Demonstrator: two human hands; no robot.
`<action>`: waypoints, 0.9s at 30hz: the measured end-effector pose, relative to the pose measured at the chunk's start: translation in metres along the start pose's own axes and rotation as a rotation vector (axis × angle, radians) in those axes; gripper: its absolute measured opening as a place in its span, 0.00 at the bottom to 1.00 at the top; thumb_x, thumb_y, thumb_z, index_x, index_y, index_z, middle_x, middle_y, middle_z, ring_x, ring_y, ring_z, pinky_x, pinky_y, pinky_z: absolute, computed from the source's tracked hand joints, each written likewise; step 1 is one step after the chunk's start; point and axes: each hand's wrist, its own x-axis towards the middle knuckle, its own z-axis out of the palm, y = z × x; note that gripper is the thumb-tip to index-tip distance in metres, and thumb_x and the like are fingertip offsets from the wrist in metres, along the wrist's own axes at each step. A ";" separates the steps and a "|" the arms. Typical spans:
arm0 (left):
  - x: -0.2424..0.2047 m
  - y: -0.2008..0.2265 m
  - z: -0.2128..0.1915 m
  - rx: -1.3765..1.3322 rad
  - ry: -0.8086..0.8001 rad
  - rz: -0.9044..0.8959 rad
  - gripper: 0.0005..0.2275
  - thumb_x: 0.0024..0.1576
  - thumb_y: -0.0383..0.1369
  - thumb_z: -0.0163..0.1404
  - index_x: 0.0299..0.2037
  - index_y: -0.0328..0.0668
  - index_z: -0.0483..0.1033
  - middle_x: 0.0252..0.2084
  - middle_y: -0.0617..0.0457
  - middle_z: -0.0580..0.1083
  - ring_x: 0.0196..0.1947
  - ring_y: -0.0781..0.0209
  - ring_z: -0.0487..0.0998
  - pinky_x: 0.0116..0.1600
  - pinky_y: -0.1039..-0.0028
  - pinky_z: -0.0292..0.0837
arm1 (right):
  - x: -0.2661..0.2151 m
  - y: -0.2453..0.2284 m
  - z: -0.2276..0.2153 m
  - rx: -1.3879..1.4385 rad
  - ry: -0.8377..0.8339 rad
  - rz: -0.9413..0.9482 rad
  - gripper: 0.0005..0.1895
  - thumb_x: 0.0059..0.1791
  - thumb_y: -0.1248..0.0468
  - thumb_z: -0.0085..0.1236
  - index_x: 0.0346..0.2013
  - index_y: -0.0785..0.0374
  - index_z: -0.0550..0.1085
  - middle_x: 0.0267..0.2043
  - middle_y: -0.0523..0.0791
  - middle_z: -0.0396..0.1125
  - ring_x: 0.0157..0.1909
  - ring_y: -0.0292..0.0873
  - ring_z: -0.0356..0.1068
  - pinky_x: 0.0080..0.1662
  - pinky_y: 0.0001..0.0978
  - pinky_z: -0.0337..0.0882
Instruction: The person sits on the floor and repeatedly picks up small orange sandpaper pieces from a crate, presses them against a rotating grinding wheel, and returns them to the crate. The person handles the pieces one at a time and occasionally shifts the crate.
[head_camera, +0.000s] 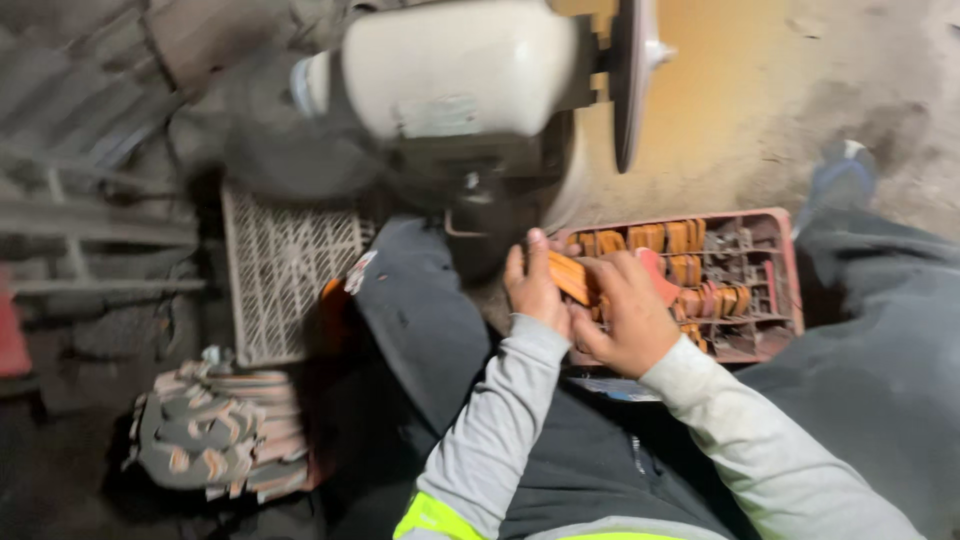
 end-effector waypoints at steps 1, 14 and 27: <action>-0.005 0.003 0.002 -0.062 0.034 -0.051 0.13 0.62 0.40 0.51 0.48 0.41 0.65 0.39 0.48 0.75 0.33 0.59 0.79 0.38 0.68 0.77 | 0.002 -0.002 0.002 -0.028 -0.007 0.017 0.27 0.42 0.64 0.61 0.54 0.70 0.69 0.45 0.56 0.64 0.48 0.58 0.65 0.50 0.46 0.67; -0.148 0.181 -0.086 1.748 -0.458 1.116 0.29 0.56 0.28 0.53 0.70 0.44 0.60 0.66 0.45 0.70 0.69 0.47 0.69 0.74 0.51 0.57 | 0.032 -0.077 0.009 0.404 -0.710 0.332 0.23 0.43 0.67 0.64 0.51 0.70 0.72 0.44 0.50 0.77 0.47 0.38 0.74 0.49 0.32 0.75; -0.131 0.198 -0.176 1.427 -0.174 0.707 0.26 0.51 0.27 0.60 0.60 0.34 0.66 0.40 0.37 0.77 0.40 0.38 0.80 0.42 0.59 0.76 | 0.060 -0.126 0.088 0.705 -0.742 0.376 0.29 0.51 0.65 0.57 0.66 0.70 0.64 0.48 0.54 0.73 0.48 0.40 0.72 0.49 0.33 0.73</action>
